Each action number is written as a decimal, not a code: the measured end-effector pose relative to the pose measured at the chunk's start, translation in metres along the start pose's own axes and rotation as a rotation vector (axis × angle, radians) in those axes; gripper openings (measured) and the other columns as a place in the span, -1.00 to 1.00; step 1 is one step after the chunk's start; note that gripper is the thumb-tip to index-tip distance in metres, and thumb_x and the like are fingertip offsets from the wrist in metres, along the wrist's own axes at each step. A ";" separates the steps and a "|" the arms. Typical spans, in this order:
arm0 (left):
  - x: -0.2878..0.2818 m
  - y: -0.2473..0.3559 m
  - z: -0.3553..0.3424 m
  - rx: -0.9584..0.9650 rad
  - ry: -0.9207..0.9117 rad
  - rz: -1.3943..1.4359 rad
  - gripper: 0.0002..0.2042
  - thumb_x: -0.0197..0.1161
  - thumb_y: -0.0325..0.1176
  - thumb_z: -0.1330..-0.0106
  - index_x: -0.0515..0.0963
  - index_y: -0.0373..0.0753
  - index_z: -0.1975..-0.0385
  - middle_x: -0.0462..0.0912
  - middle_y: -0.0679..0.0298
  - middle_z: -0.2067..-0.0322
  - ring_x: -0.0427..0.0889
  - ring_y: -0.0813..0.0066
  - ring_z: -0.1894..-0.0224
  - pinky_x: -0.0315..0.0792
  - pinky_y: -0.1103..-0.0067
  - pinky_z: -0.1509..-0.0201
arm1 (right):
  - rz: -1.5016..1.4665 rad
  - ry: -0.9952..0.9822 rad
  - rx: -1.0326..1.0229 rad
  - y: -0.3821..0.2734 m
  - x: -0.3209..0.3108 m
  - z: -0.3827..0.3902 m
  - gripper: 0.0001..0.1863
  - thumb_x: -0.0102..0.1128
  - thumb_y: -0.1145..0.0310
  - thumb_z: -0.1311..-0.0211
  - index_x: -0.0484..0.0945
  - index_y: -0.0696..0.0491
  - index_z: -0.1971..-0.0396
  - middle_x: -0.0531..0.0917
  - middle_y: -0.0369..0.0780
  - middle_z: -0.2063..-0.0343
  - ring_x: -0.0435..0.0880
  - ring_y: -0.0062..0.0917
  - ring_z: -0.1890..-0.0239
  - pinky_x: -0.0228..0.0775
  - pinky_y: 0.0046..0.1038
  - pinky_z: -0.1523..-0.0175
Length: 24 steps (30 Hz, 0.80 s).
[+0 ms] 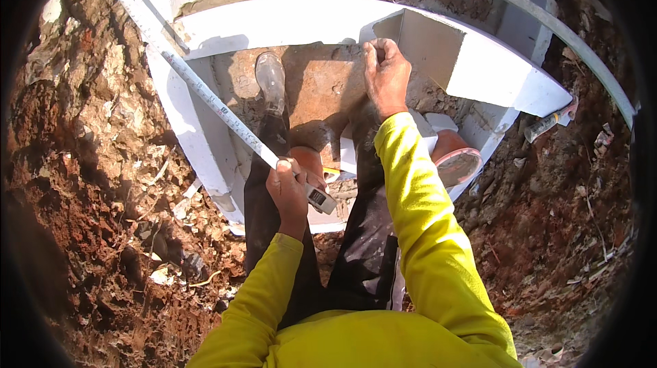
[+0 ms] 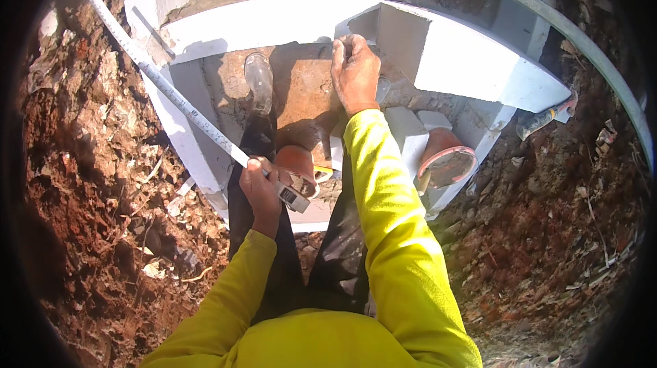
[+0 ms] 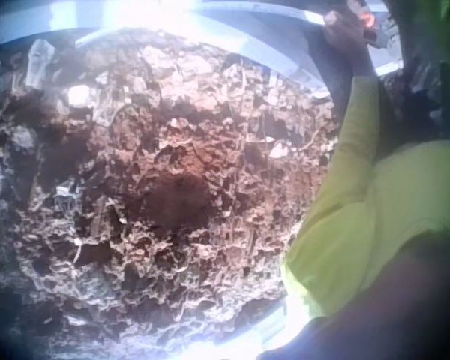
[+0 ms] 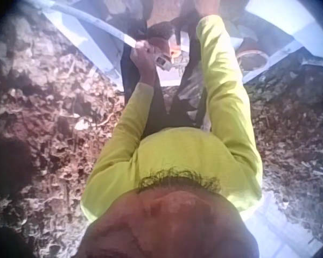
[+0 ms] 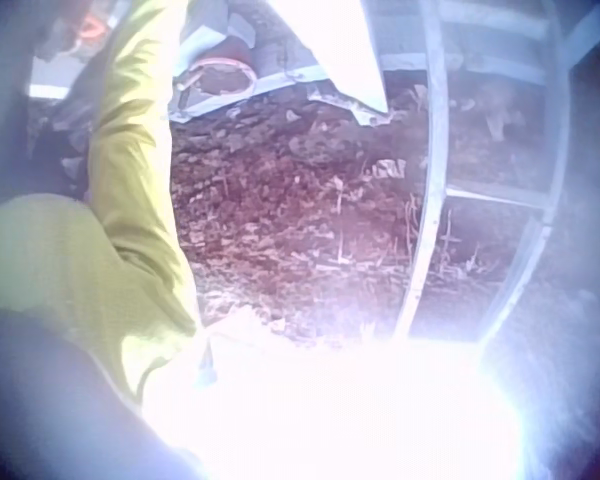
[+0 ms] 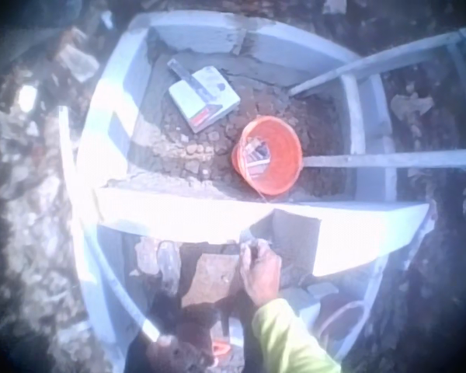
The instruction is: The person measures and cuts white aerated concrete blocks using a hand saw and a metal ruler. They apply mortar to the blocks and place them into a foundation trench, adjusting the position with a hammer and trowel to ensure alignment.
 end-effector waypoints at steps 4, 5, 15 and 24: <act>-0.015 0.016 0.012 -0.009 -0.027 -0.070 -0.70 -0.11 -0.27 -0.53 0.32 -0.27 0.47 0.31 0.32 0.60 0.31 0.58 0.65 0.33 0.59 0.54 | 0.219 0.003 0.008 -0.003 0.021 -0.062 -0.78 0.32 0.33 -0.21 0.63 0.21 0.40 0.69 -0.10 0.54 0.69 -0.45 0.47 0.51 -0.44 0.25; -0.024 0.012 0.013 -0.037 0.002 -0.063 -0.70 -0.11 -0.27 -0.53 0.32 -0.27 0.47 0.31 0.32 0.61 0.31 0.58 0.66 0.34 0.58 0.54 | 0.220 -0.037 0.049 -0.006 0.027 -0.070 -0.79 0.33 0.32 -0.16 0.63 0.19 0.44 0.71 -0.01 0.46 0.73 -0.18 0.37 0.53 -0.30 0.19; -0.052 0.011 0.002 -0.086 0.044 -0.088 -0.68 -0.11 -0.19 -0.53 0.35 -0.25 0.44 0.29 0.30 0.70 0.41 0.46 0.70 0.39 0.54 0.57 | 0.359 -0.126 0.103 0.015 0.050 -0.100 -0.80 0.37 0.23 -0.07 0.69 0.06 0.45 0.72 -0.08 0.46 0.71 -0.18 0.28 0.50 -0.26 0.05; -0.046 0.013 0.001 -0.084 -0.032 -0.006 -0.65 -0.04 -0.16 -0.53 0.35 -0.27 0.47 0.25 0.37 0.66 0.30 0.58 0.66 0.39 0.56 0.52 | 0.362 -0.185 0.195 0.011 0.042 -0.065 -0.80 0.40 0.32 -0.01 0.67 0.16 0.49 0.70 -0.02 0.55 0.72 -0.26 0.42 0.54 -0.34 0.13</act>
Point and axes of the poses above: each hand's wrist, its own z-axis away from the middle knuckle, its own x-axis out of the palm, y = z × x, the point moved 7 cm from there along -z, towards the middle knuckle
